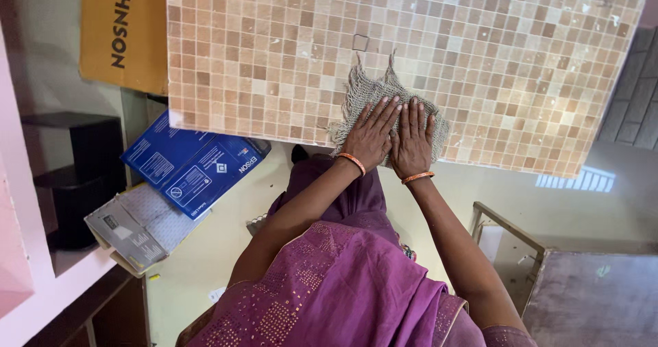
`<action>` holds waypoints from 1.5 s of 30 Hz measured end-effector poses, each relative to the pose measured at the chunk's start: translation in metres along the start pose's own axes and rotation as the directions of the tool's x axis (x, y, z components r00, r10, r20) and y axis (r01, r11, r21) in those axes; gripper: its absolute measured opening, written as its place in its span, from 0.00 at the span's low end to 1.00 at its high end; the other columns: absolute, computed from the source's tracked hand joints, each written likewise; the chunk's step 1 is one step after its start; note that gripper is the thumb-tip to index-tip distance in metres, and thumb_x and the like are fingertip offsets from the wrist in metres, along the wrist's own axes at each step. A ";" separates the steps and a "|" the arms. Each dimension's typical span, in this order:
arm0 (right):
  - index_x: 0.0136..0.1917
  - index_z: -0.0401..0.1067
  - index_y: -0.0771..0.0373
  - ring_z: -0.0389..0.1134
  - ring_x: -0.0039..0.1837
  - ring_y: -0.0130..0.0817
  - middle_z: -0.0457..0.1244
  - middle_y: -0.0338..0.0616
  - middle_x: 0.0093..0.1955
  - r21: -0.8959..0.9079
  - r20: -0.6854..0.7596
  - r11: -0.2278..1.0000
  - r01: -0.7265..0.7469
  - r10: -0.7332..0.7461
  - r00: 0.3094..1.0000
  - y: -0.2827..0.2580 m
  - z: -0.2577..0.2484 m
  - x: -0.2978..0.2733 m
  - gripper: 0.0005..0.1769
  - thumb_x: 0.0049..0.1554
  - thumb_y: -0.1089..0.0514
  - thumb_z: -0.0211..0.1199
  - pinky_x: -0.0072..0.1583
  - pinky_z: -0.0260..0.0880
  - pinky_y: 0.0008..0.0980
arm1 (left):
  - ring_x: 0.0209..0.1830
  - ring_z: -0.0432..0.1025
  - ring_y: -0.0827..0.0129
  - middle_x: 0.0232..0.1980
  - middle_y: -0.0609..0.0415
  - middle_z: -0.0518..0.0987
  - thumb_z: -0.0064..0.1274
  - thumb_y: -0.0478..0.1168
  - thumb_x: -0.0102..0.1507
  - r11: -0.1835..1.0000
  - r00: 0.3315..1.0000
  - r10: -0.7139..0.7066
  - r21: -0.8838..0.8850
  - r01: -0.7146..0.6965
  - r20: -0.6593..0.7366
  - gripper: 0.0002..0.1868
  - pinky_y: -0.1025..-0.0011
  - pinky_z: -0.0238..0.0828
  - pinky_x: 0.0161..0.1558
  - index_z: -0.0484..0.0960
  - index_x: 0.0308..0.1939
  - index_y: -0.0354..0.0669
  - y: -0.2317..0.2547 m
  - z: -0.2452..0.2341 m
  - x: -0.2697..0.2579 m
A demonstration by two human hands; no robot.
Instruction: The person wipes a tiled counter and then a wooden cabinet using a cloth, handling the cloth with both hands.
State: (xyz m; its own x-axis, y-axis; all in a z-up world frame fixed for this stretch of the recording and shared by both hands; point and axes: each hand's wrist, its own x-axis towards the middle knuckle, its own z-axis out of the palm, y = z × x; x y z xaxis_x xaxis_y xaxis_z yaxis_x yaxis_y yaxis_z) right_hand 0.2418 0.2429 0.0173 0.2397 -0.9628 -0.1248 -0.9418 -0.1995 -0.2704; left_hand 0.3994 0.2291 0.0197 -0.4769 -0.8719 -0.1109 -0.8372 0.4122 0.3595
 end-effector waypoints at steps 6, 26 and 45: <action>0.85 0.45 0.68 0.32 0.88 0.46 0.37 0.55 0.88 -0.010 0.075 0.991 0.135 -0.134 0.988 -0.068 0.014 0.032 0.36 0.70 0.48 0.41 0.82 0.23 0.51 | 0.86 0.36 0.62 0.86 0.52 0.43 0.38 0.46 0.67 0.988 0.987 -0.152 -0.020 0.151 -0.056 0.40 0.56 0.25 0.82 0.46 0.83 0.43 -0.058 -0.028 -0.046; 0.85 0.43 0.64 0.32 0.88 0.43 0.36 0.50 0.88 0.005 0.210 0.812 0.583 -0.571 0.793 -0.291 0.035 0.137 0.36 0.70 0.49 0.42 0.83 0.25 0.49 | 0.87 0.35 0.55 0.86 0.49 0.43 0.37 0.45 0.70 0.808 0.767 -0.583 -0.093 0.582 -0.268 0.38 0.52 0.25 0.83 0.46 0.83 0.40 -0.220 -0.081 -0.166; 0.86 0.38 0.60 0.32 0.87 0.39 0.36 0.45 0.88 0.041 0.260 0.717 0.696 -0.680 0.686 -0.308 0.053 0.120 0.36 0.71 0.45 0.40 0.83 0.26 0.46 | 0.87 0.34 0.55 0.86 0.45 0.42 0.36 0.45 0.71 0.767 0.722 -0.633 -0.101 0.634 -0.279 0.38 0.52 0.23 0.83 0.47 0.83 0.34 -0.223 -0.068 -0.201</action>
State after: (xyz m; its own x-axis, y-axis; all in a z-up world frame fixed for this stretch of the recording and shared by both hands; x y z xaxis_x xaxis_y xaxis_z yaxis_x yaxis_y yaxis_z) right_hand 0.5732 0.1980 0.0345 0.8660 -0.4771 -0.1496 -0.4990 -0.8055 -0.3196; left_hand 0.7003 0.2941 0.0248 0.2607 -0.9641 -0.0495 -0.9173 -0.2634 0.2985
